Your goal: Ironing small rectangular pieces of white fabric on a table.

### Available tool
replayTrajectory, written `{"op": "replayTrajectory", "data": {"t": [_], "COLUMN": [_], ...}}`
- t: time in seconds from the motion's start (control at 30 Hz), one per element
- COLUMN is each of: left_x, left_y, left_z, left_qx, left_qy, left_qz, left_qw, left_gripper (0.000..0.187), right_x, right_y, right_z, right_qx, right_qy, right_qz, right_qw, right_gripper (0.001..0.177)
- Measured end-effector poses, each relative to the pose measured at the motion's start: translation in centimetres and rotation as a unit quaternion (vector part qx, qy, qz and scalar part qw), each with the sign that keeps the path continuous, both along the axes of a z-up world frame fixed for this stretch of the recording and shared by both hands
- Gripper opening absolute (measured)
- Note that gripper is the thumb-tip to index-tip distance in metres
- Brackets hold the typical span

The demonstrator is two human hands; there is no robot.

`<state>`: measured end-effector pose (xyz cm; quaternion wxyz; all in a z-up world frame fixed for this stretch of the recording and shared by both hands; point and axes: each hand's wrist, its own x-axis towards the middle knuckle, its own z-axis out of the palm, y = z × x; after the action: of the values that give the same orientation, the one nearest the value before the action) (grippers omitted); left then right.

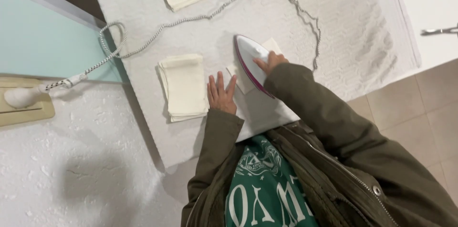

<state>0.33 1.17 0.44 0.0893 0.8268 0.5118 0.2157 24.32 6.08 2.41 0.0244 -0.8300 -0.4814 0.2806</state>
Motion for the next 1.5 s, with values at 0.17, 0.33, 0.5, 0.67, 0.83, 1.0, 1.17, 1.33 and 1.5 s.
{"op": "replayTrajectory", "data": {"t": [0.17,0.33,0.5,0.67,0.83,1.0,1.17,1.33,1.5], "left_x": [-0.2,-0.1,-0.3,-0.2,1.4,4.1,5.7,5.8,6.1], "left_y": [-1.2,-0.2,-1.2,-0.6,0.0,2.2,5.3,6.7,6.9], "left_z": [-0.3,0.0,-0.6,-1.8,1.7,-0.6,1.0,-0.1,0.2], "left_qx": [-0.028,-0.012,-0.039,-0.031,-0.064,-0.025,-0.061,-0.116,-0.08], "left_qy": [0.002,0.008,0.002,0.019,0.049,-0.029,-0.063,-0.028,-0.045], "left_qz": [-0.003,0.009,-0.012,0.009,0.014,0.026,0.073,0.115,0.117], "left_qw": [1.0,1.0,0.999,0.999,0.997,0.999,0.993,0.986,0.989], "left_gripper": [0.066,0.071,0.075,0.077,0.076,0.031,0.044,0.05,0.031], "right_x": [-2.3,0.9,1.3,3.3,3.1,6.1,12.0,14.6,13.6], "right_y": [0.4,0.5,-0.2,0.6,0.3,-0.7,0.0,1.9,4.2], "right_z": [11.0,4.7,5.5,4.0,5.7,6.4,4.5,6.9,6.2], "right_qx": [-0.067,-0.096,-0.034,-0.088,-0.061,-0.071,-0.039,-0.019,0.157], "right_qy": [0.062,0.042,0.009,0.042,0.021,0.0,-0.04,-0.051,-0.108], "right_qz": [-0.028,-0.041,-0.031,-0.059,-0.05,-0.061,-0.033,-0.029,0.123], "right_qw": [0.995,0.994,0.999,0.993,0.997,0.996,0.998,0.998,0.974], "right_gripper": [0.066,0.069,0.07,0.072,0.07,0.071,0.075,0.074,0.074]}}
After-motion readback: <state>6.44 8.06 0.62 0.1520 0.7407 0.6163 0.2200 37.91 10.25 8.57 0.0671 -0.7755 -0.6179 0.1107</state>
